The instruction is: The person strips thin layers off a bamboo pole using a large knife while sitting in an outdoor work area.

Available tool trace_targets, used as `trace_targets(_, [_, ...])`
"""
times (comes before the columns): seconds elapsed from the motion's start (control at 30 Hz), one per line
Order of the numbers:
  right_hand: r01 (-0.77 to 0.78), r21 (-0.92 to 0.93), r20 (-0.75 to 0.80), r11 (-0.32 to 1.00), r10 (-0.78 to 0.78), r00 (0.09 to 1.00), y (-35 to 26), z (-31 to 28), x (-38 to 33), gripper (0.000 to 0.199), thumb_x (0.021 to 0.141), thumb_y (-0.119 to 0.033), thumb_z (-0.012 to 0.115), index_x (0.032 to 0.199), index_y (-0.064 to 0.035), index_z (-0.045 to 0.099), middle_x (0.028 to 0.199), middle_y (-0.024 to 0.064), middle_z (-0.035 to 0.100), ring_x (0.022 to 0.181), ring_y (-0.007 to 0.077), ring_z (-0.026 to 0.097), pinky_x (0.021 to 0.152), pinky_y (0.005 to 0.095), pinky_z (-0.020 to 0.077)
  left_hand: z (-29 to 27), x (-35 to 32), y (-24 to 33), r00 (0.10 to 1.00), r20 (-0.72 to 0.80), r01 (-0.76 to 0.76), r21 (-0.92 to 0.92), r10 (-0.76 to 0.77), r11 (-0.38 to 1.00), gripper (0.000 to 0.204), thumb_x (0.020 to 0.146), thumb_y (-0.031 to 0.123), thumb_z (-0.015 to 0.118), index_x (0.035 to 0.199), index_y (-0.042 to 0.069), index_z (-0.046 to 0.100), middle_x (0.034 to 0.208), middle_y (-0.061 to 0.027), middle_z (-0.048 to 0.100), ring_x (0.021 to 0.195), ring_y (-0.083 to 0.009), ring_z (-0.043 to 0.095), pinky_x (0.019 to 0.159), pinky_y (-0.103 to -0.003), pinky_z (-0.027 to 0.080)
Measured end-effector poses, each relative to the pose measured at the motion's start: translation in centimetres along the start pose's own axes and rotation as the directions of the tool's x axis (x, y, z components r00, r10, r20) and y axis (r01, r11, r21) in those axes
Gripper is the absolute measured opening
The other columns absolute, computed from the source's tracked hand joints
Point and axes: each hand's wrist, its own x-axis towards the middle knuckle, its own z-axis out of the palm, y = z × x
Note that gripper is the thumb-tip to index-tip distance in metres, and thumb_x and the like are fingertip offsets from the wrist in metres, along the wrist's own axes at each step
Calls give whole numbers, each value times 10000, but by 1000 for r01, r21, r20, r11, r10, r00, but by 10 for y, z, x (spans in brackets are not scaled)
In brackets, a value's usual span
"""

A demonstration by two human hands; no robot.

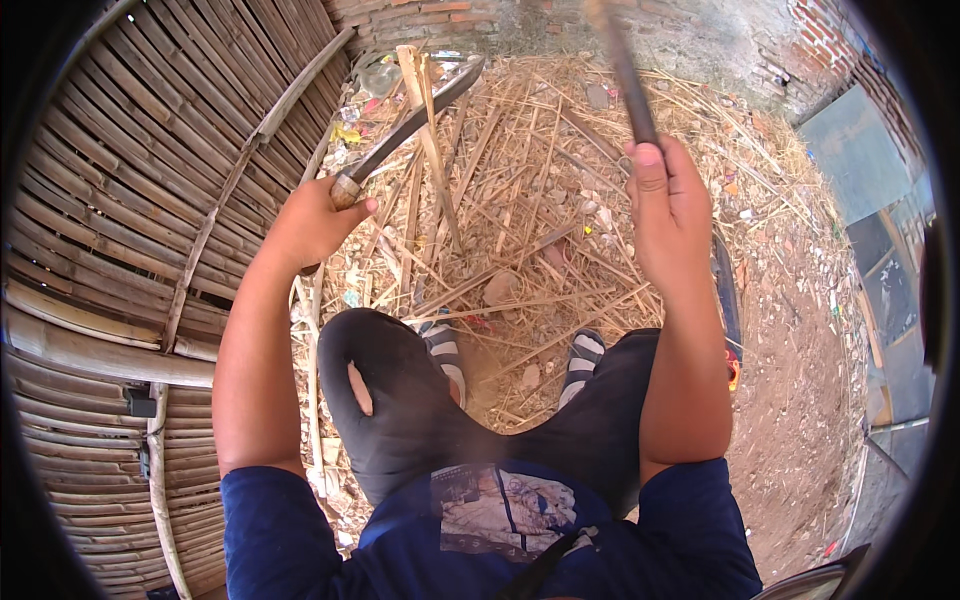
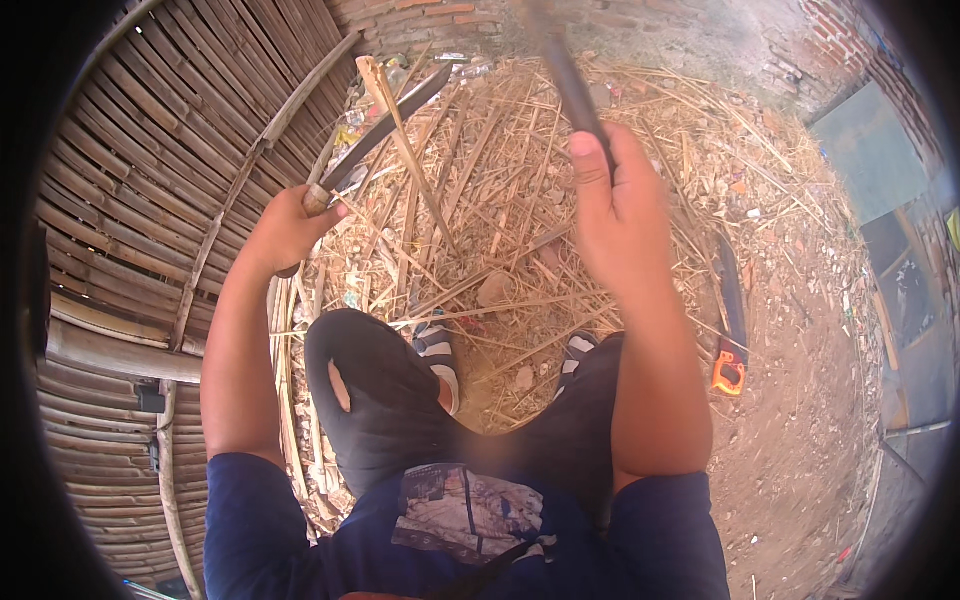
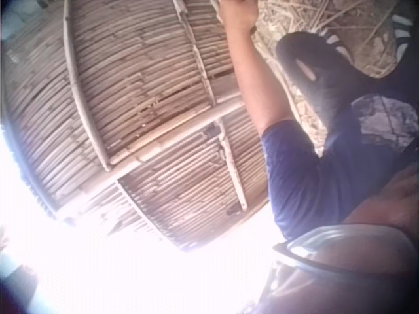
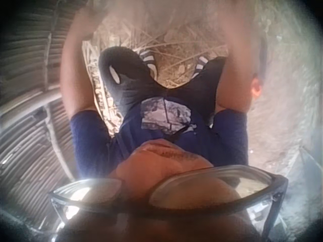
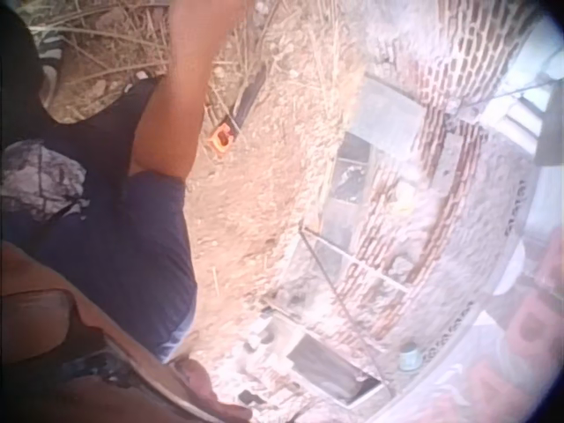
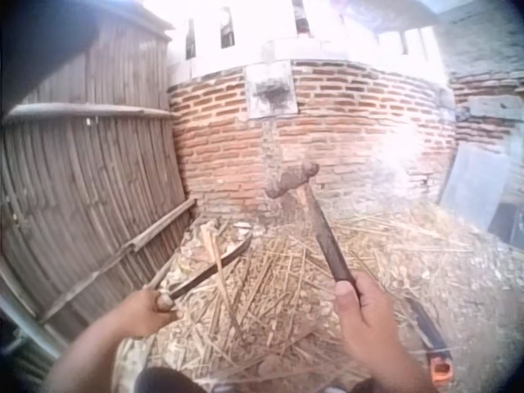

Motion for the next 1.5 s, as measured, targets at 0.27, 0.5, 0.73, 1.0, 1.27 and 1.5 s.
trace_targets(0.27, [108, -127, -2, 986, -109, 994, 35, 58, -5, 371, 1052, -380, 521, 1170, -35, 590, 639, 89, 612, 536, 222, 600, 503, 367, 441, 3, -8, 23, 999, -18, -45, 40, 45, 998, 430, 892, 353, 769, 963, -53, 648, 684, -52, 584, 645, -154, 523, 644, -368, 470])
trace_targets(0.5, [23, -115, 48, 993, -17, 999, 33, 51, -6, 322, 1049, -362, 531, 1120, -58, 611, 615, 97, 607, 525, 244, 615, 503, 376, 449, 3, -9, 20, 999, 12, -33, 46, 33, 998, 428, 894, 353, 765, 950, -56, 652, 691, -66, 592, 651, -165, 527, 656, -378, 474])
trace_targets(0.73, [76, 37, -52, 996, -74, 996, 23, 48, -9, 310, 1047, -351, 531, 1128, -60, 601, 650, 123, 620, 592, 263, 654, 545, 396, 474, 9, -9, 21, 1000, 18, -20, 59, 19, 998, 420, 890, 343, 764, 949, -56, 648, 697, -76, 599, 657, -175, 538, 664, -379, 479])
trace_targets(1.0, [-143, -221, 225, 965, 193, 955, 60, 79, -15, 377, 1040, -436, 503, 1084, -76, 605, 684, 157, 651, 628, 375, 658, 581, 502, 486, 16, -9, 26, 998, 13, -63, 126, 62, 990, 439, 874, 360, 774, 928, -52, 635, 738, -141, 633, 692, -230, 588, 695, -401, 496])
trace_targets(1.27, [106, 58, -43, 993, -104, 994, 35, 51, -13, 305, 1053, -350, 528, 1096, -57, 596, 625, 108, 604, 537, 263, 614, 509, 395, 452, 22, -8, 23, 998, 12, -67, 125, 66, 990, 445, 874, 376, 775, 872, -38, 611, 710, -139, 620, 668, -248, 581, 683, -420, 489])
trace_targets(1.5, [-75, -381, 247, 922, 179, 952, 62, 73, -6, 374, 1046, -419, 485, 1035, -57, 579, 652, 144, 626, 606, 354, 634, 601, 500, 496, 14, -9, 25, 998, 37, -60, 155, 55, 986, 462, 872, 378, 774, 955, -59, 650, 736, -164, 641, 717, -249, 628, 722, -404, 505])
